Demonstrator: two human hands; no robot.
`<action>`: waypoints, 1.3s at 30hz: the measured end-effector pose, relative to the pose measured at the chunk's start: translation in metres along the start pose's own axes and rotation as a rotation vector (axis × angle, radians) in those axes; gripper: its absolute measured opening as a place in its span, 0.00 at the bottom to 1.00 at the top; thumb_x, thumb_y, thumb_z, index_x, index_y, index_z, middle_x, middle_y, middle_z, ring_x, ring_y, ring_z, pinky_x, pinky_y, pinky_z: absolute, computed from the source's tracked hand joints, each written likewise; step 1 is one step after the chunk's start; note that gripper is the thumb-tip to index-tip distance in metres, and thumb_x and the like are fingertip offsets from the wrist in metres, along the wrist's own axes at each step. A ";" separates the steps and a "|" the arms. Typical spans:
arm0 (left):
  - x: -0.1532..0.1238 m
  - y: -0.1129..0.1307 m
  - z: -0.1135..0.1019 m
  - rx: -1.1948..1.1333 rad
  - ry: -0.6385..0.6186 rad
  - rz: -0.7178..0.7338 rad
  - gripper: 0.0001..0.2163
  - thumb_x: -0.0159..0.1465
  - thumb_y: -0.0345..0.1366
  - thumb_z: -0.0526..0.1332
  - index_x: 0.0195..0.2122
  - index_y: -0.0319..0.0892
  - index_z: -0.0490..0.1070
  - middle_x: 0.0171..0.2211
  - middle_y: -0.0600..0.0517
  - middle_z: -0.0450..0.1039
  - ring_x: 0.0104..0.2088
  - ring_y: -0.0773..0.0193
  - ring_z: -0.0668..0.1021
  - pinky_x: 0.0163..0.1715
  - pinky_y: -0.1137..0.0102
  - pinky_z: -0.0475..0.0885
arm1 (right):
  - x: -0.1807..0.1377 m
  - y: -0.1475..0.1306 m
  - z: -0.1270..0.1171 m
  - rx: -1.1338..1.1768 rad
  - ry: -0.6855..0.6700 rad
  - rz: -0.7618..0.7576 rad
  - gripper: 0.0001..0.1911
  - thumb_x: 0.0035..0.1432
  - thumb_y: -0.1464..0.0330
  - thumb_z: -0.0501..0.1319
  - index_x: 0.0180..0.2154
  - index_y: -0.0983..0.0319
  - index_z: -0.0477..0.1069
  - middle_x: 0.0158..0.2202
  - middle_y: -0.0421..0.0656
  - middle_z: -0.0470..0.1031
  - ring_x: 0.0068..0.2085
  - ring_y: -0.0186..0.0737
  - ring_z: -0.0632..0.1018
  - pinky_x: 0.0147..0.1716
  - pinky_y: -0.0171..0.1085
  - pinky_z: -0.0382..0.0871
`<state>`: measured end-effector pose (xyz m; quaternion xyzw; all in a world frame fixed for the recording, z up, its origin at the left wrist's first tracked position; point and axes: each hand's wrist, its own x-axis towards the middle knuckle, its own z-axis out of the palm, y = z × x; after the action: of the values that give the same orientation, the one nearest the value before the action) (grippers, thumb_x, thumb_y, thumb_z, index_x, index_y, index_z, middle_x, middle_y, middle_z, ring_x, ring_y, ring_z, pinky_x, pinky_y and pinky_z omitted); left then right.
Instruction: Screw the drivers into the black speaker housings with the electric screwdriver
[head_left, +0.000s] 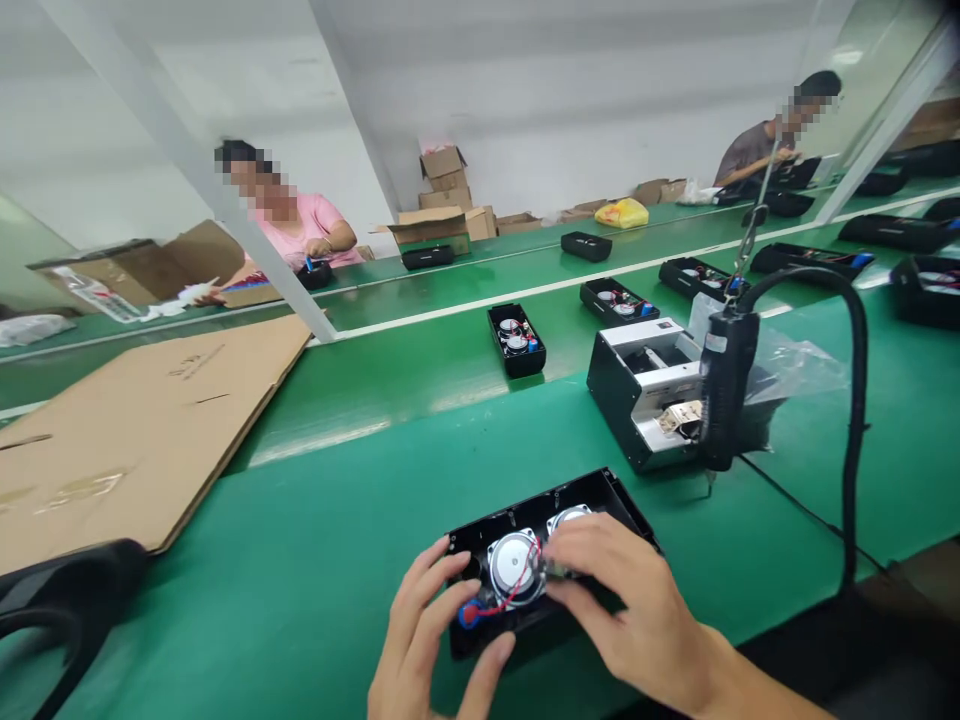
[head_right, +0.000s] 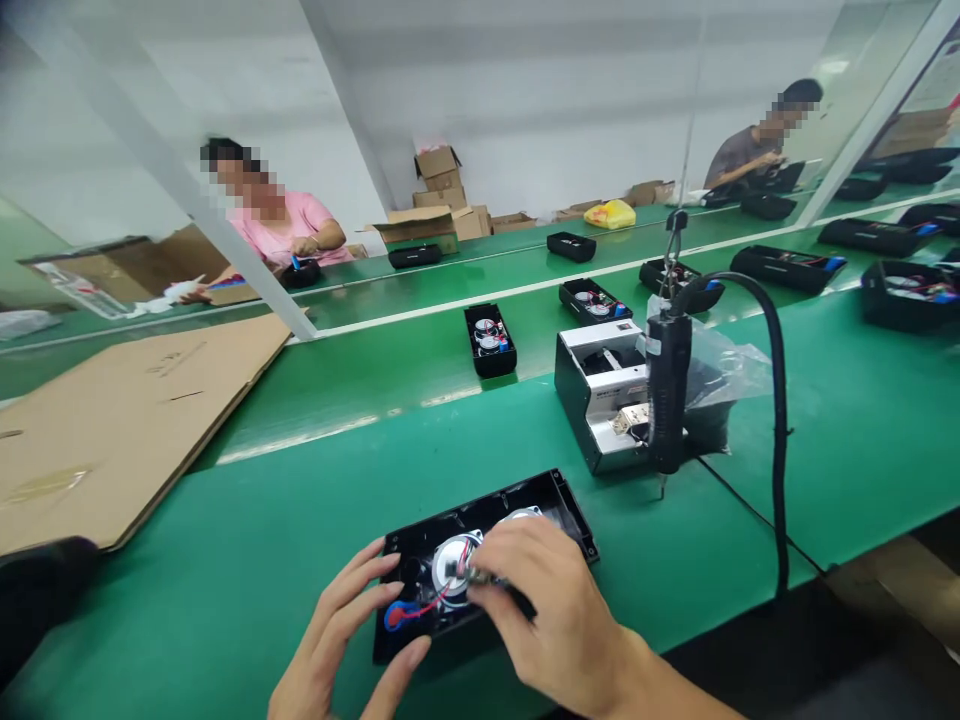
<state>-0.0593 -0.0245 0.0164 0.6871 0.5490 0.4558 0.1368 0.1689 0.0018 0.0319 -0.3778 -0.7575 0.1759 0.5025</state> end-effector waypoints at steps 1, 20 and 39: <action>0.003 -0.002 0.002 0.034 -0.024 0.030 0.11 0.69 0.44 0.67 0.50 0.51 0.77 0.58 0.47 0.79 0.66 0.45 0.75 0.63 0.48 0.76 | 0.004 0.002 0.002 0.010 0.062 0.042 0.12 0.66 0.77 0.65 0.49 0.59 0.76 0.42 0.44 0.85 0.43 0.42 0.84 0.45 0.39 0.79; 0.022 -0.002 0.004 0.221 -0.347 0.367 0.14 0.68 0.28 0.60 0.52 0.49 0.73 0.66 0.42 0.69 0.67 0.49 0.72 0.69 0.39 0.63 | 0.033 -0.006 -0.027 -0.333 -0.864 -0.022 0.17 0.61 0.82 0.58 0.43 0.59 0.79 0.39 0.38 0.84 0.38 0.39 0.80 0.30 0.43 0.57; 0.013 -0.016 0.010 0.286 -0.432 0.512 0.07 0.62 0.30 0.68 0.41 0.46 0.75 0.62 0.49 0.78 0.63 0.41 0.76 0.71 0.30 0.53 | 0.004 -0.001 -0.026 -0.266 -0.871 -0.029 0.15 0.59 0.77 0.59 0.47 0.61 0.75 0.41 0.44 0.80 0.38 0.43 0.78 0.30 0.42 0.59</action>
<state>-0.0617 -0.0041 0.0066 0.8951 0.3757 0.2379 0.0334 0.1909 0.0012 0.0469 -0.3190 -0.9195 0.2125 0.0869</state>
